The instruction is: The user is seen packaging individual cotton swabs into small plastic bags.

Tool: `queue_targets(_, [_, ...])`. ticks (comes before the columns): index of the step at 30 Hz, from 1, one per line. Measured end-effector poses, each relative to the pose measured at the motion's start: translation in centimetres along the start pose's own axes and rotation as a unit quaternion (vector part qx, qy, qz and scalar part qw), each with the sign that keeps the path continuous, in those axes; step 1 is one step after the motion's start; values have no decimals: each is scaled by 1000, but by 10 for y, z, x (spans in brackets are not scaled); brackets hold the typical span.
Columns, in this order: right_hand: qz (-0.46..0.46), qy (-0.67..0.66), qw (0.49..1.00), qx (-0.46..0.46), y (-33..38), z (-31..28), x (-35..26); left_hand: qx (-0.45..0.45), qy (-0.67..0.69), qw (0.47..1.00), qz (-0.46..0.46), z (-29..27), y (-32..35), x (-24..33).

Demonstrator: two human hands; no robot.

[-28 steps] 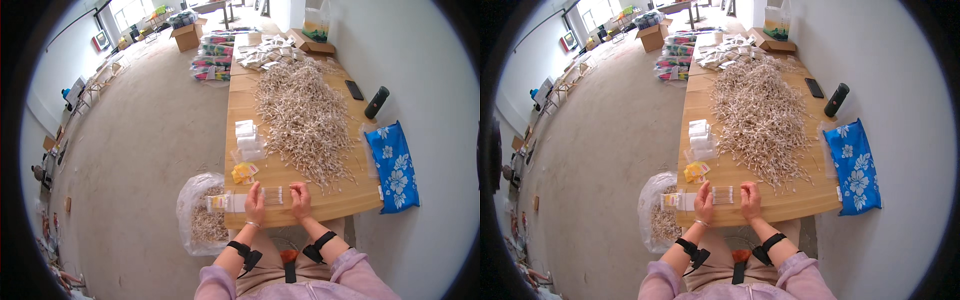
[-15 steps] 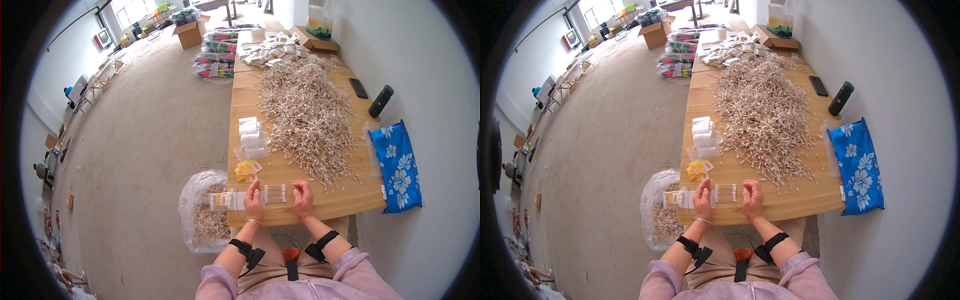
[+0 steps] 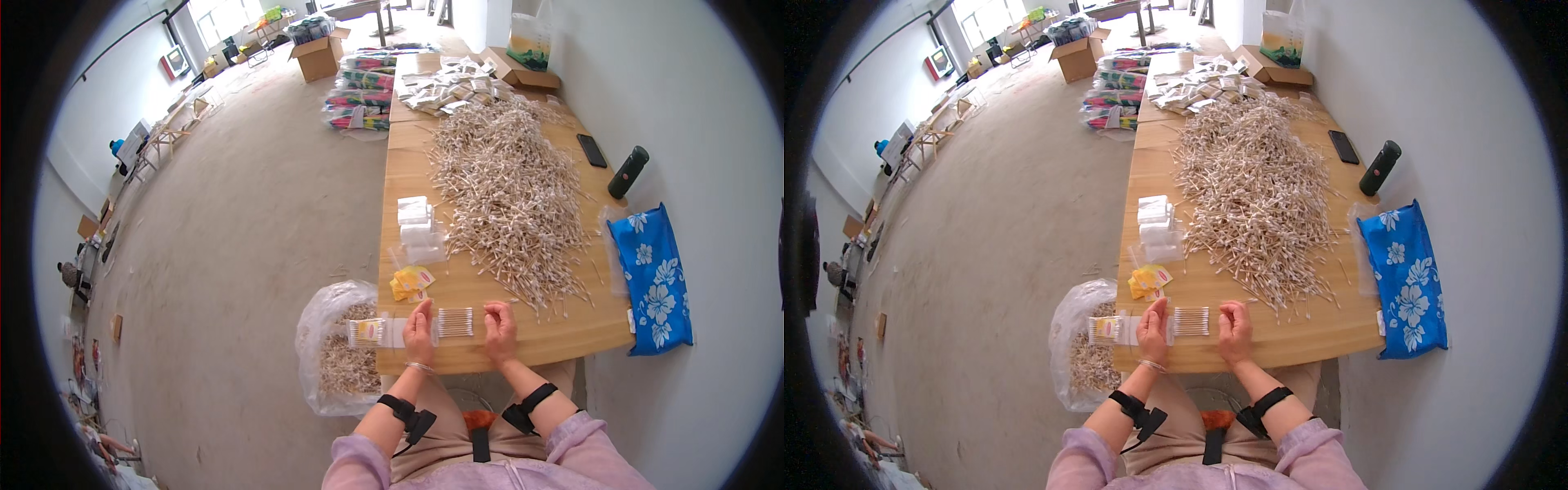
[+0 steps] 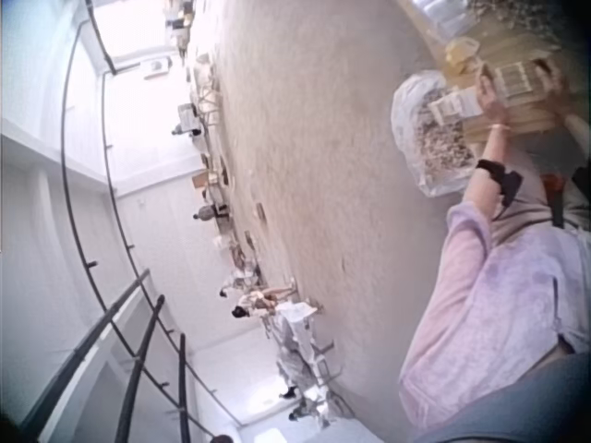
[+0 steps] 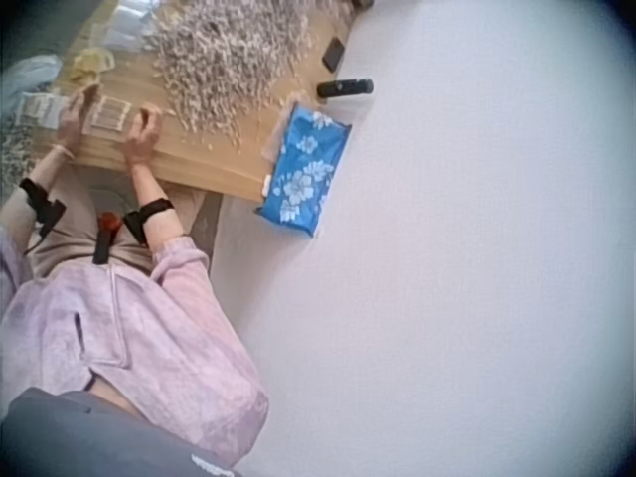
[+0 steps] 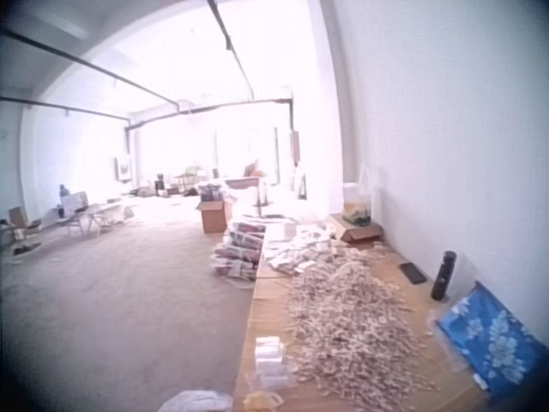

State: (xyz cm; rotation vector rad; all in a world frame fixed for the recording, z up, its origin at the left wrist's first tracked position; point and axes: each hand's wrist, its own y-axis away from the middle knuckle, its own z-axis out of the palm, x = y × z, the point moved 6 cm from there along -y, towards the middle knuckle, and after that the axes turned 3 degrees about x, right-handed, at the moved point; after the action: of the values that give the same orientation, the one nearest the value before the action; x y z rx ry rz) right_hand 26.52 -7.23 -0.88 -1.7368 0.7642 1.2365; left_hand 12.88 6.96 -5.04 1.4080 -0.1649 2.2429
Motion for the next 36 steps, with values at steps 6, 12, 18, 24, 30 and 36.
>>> queue_targets(6, [1, 2, 1000, -8, -3, 1, -4, -2, 18, 1000, 0, 1, 0, -1])
queue_targets(12, [-90, 67, 993, -46, -10, 4, -35, -19, -6, 999, 45, 4, 2, 0])
queue_targets(18, [-71, 16, 996, -45, -11, 2, -11, -54, -64, 990, 110, 5, 2, 2])
queue_targets(24, [-10, -14, 1000, -18, -13, -6, 5, -94, -253, 951, 153, 17, 8, 19])
queue_targets(30, [-165, 236, 956, -47, -33, -26, -33, -170, -496, 817, 239, 49, 19, 51])
queue_targets(36, [-187, 362, 910, -72, -45, -28, -17, -237, -601, 711, 278, 56, 25, 39])
